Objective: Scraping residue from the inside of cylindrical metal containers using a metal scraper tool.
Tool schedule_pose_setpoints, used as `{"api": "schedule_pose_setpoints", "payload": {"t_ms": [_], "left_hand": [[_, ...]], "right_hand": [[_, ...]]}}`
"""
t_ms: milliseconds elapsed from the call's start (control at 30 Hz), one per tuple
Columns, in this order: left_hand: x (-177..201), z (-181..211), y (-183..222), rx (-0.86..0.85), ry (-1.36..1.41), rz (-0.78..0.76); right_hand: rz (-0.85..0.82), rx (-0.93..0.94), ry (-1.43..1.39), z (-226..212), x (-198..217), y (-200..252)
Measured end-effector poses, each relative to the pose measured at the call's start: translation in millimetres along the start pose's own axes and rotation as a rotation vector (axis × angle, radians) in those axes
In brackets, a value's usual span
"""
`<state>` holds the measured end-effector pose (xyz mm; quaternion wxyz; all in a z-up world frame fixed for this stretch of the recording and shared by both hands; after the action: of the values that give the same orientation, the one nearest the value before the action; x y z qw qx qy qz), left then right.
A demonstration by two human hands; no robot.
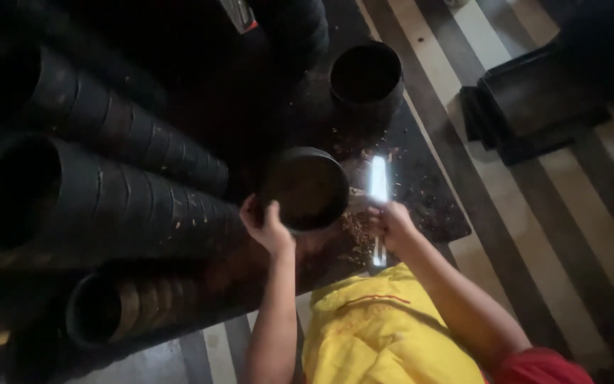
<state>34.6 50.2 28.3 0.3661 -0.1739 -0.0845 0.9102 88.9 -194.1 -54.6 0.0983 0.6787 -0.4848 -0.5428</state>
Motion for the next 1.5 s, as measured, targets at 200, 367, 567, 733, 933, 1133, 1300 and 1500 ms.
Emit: {"api": "schedule_pose_setpoints", "payload": {"t_ms": [200, 367, 567, 733, 933, 1133, 1300, 1500], "left_hand": [[80.9, -112.4, 33.4, 0.000, -0.526, -0.135], [150.8, -98.6, 64.6, -0.165, -1.172, -0.143], [313.7, -87.2, 119.6, 0.724, -0.206, 0.874], [427.8, -141.0, 130.2, 0.159, -0.576, 0.726], [402.5, -108.3, 130.2, 0.722, -1.219, 0.620], [138.5, -77.2, 96.7, 0.375, -0.245, -0.082], [24.5, -70.1, 27.5, 0.694, -0.221, -0.154], [12.1, -80.4, -18.3, 0.405, -1.010, -0.600]], "right_hand": [[-0.642, -0.555, -0.041, 55.3, -16.2, 33.2], [-0.161, -0.315, 0.371, 31.3, 26.7, 32.7], [0.135, -0.060, 0.525, -31.9, 58.3, 23.9], [0.282, 0.648, 1.164, -118.3, 36.9, -1.5], [0.504, 1.089, 1.589, -206.2, -59.9, -56.1], [0.266, 1.026, 1.430, -151.2, -58.7, -46.3], [-0.080, 0.600, 1.587, -18.2, -37.2, 15.3], [-0.146, 0.622, 1.908, 19.5, -0.8, -19.6]]}}
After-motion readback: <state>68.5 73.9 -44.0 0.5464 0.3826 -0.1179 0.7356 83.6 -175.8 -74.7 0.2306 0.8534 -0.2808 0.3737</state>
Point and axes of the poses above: each hand's wrist, its own y-axis away from the middle knuckle, its own x-axis out of the back of the hand, z = x × y, the point moved 4 cm from there along -y, towards the middle knuckle, and after that the axes turned 3 degrees about -z, right-handed, at the moved point
